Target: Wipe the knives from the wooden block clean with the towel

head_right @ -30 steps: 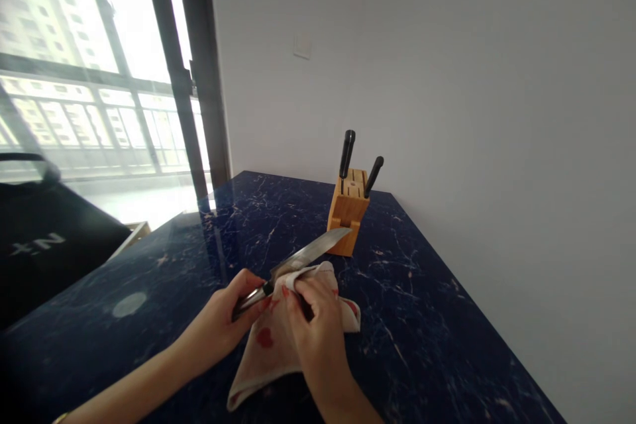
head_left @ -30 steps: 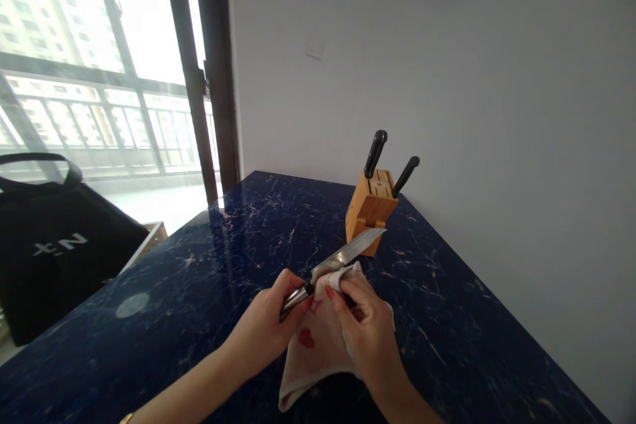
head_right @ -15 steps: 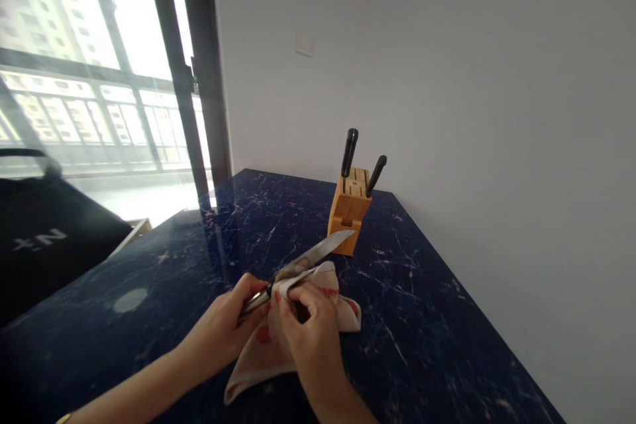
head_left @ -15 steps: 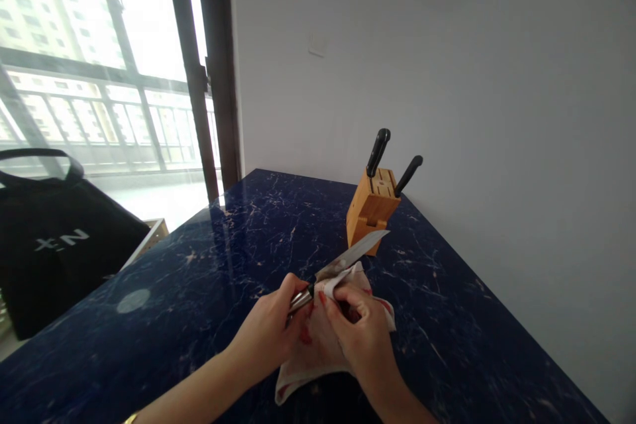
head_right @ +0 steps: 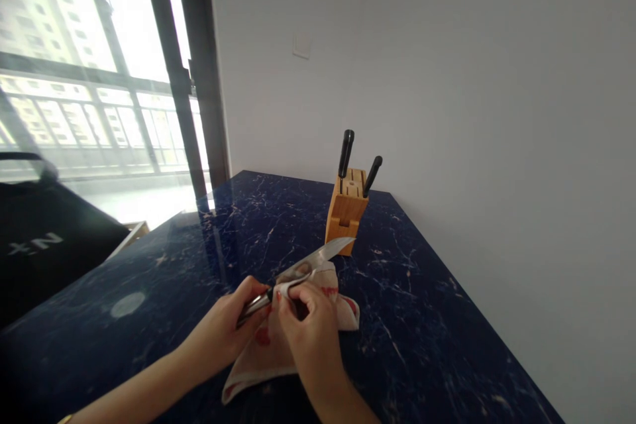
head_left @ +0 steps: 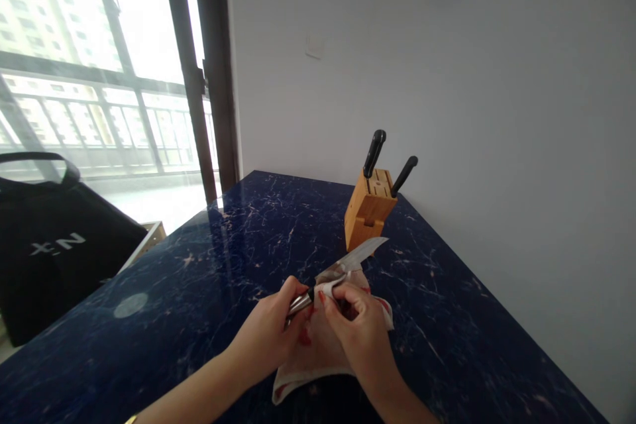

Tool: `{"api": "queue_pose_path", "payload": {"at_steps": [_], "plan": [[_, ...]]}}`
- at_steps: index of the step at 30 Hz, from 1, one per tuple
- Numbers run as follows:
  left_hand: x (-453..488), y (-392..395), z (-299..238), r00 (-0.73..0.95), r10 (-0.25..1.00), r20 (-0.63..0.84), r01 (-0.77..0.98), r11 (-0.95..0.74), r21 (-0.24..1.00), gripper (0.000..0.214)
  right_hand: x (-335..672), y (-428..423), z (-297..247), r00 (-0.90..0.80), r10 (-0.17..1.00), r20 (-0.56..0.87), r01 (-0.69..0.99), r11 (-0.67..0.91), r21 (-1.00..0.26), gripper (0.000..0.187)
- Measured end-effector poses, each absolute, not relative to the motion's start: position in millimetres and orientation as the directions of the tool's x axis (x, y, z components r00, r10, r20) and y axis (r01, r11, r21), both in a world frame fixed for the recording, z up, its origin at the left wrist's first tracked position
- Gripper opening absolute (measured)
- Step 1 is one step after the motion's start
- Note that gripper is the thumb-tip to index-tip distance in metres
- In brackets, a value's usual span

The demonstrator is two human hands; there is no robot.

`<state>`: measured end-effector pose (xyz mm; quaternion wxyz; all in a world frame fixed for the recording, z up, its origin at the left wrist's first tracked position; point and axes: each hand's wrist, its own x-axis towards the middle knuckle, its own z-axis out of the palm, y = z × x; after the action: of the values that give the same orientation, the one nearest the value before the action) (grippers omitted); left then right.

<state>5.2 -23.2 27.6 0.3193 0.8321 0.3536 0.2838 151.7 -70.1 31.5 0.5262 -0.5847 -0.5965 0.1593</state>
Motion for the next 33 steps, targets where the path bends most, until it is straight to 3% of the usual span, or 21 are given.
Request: {"api": "queue_pose_path", "payload": {"at_steps": [4, 22, 33], "plan": [[4.1, -21.7, 23.9, 0.563, 0.773, 0.294, 0.451, -0.585, 0.674, 0.013, 151.5, -69.6, 27.7, 0.247, 0.855, 0.456, 0.561, 0.258, -0.787, 0.014], [1.7, -16.5, 19.5, 0.608, 0.732, 0.307, 0.446, -0.636, 0.631, 0.018, 151.2, -71.3, 33.4, 0.266, 0.858, 0.439, 0.585, 0.218, -0.781, 0.014], [5.3, -21.7, 27.8, 0.573, 0.769, 0.285, 0.31, -0.524, 0.793, 0.011, 151.2, -71.0, 32.6, 0.273, 0.856, 0.439, 0.592, 0.21, -0.778, 0.015]]}}
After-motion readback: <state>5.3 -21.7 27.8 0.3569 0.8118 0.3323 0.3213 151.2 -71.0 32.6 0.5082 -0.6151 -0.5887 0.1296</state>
